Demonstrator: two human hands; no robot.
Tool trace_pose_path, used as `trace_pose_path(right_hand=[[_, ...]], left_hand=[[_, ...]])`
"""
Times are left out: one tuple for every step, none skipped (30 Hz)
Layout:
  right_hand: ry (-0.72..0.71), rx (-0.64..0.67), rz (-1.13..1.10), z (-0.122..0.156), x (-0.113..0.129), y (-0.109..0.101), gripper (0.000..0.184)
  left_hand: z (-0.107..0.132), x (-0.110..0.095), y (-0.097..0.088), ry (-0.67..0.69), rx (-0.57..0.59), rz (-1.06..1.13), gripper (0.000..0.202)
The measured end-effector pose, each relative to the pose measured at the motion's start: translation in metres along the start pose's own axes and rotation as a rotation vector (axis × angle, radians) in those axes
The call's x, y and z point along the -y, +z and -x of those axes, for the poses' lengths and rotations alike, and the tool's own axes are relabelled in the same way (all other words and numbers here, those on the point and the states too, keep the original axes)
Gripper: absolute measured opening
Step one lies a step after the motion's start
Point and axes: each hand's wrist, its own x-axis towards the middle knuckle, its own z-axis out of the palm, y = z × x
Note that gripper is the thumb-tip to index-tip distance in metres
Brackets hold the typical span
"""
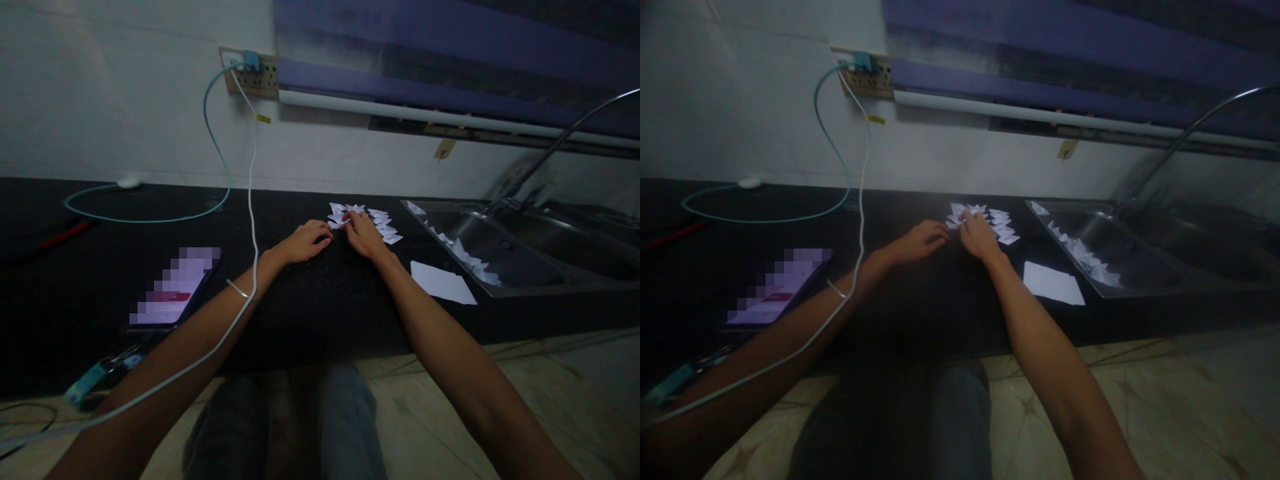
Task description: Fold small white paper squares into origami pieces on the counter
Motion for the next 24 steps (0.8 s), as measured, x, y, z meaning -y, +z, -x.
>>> trace_pose_path(right_hand=[[-0.002,0.009,0.017,0.0,0.0,0.0,0.028],[-0.008,0.016,0.031,0.0,0.001,0.001,0.029],[-0.015,0.022,0.045,0.0,0.001,0.001,0.029],[-0.019,0.027,0.059,0.0,0.002,0.001,0.029],[-0.018,0.03,0.073,-0.001,0.002,0.001,0.029],[-0.011,0.03,0.089,-0.001,0.002,0.001,0.029],[0.002,0.029,0.106,-0.001,0.002,0.001,0.029],[0.015,0.027,0.122,-0.001,0.002,0.001,0.03],[0.026,0.027,0.135,-0.001,0.002,0.001,0.03],[0.033,0.028,0.146,-0.001,0.002,0.001,0.031],[0.035,0.029,0.154,-0.001,0.002,0.001,0.031],[0.036,0.029,0.158,-0.001,0.002,0.001,0.031],[0.036,0.027,0.157,-0.001,0.002,0.0,0.031],[0.037,0.021,0.152,-0.001,0.002,0.0,0.03],[0.038,0.008,0.142,-0.001,0.002,0.0,0.029],[0.041,-0.013,0.126,-0.001,0.002,0.0,0.029],[0.046,-0.04,0.105,-0.001,0.001,-0.001,0.028],[0.05,-0.071,0.08,-0.001,0.001,-0.003,0.028],[0.051,-0.106,0.053,-0.002,0.0,-0.005,0.028],[0.053,-0.145,0.025,-0.002,0.0,-0.009,0.027],[0.053,-0.185,-0.002,-0.002,-0.001,-0.013,0.026],[0.049,-0.225,-0.028,-0.002,-0.001,-0.02,0.025],[0.06,-0.27,-0.052,0.0,-0.002,-0.027,0.023],[0.07,-0.309,-0.079,0.002,-0.002,-0.036,0.022]], left_hand=[[0.0,0.001,0.001,0.009,-0.008,0.002,0.03],[0.0,0.001,0.001,0.018,-0.014,0.004,0.029],[0.0,0.001,0.001,0.024,-0.021,0.006,0.029],[0.0,0.001,0.002,0.027,-0.026,0.007,0.028],[0.0,0.002,0.002,0.026,-0.026,0.007,0.029],[0.0,0.002,0.002,0.022,-0.022,0.006,0.029],[0.0,0.002,0.002,0.02,-0.017,0.004,0.03],[0.0,0.003,0.003,0.018,-0.014,0.002,0.03],[0.0,0.003,0.003,0.017,-0.011,0.001,0.031],[0.0,0.004,0.003,0.018,-0.01,0.0,0.031],[-0.001,0.004,0.003,0.017,-0.014,0.001,0.031],[-0.001,0.004,0.003,0.019,-0.016,0.002,0.031],[-0.001,0.004,0.003,0.02,-0.016,0.003,0.032],[-0.001,0.004,0.003,0.022,-0.015,0.004,0.032],[-0.001,0.004,0.003,0.024,-0.013,0.006,0.032],[-0.001,0.004,0.003,0.023,-0.009,0.007,0.032],[-0.001,0.003,0.002,0.021,-0.004,0.008,0.032],[0.0,0.003,0.002,0.017,-0.004,0.01,0.032],[0.0,0.004,0.001,0.014,-0.007,0.014,0.032],[0.0,0.004,0.0,0.012,-0.011,0.019,0.032],[0.0,0.004,-0.001,0.012,-0.013,0.026,0.031],[0.001,0.005,-0.001,0.013,-0.013,0.034,0.031],[0.001,0.005,-0.002,0.012,-0.013,0.041,0.031],[0.002,0.005,-0.003,0.007,-0.01,0.047,0.03]])
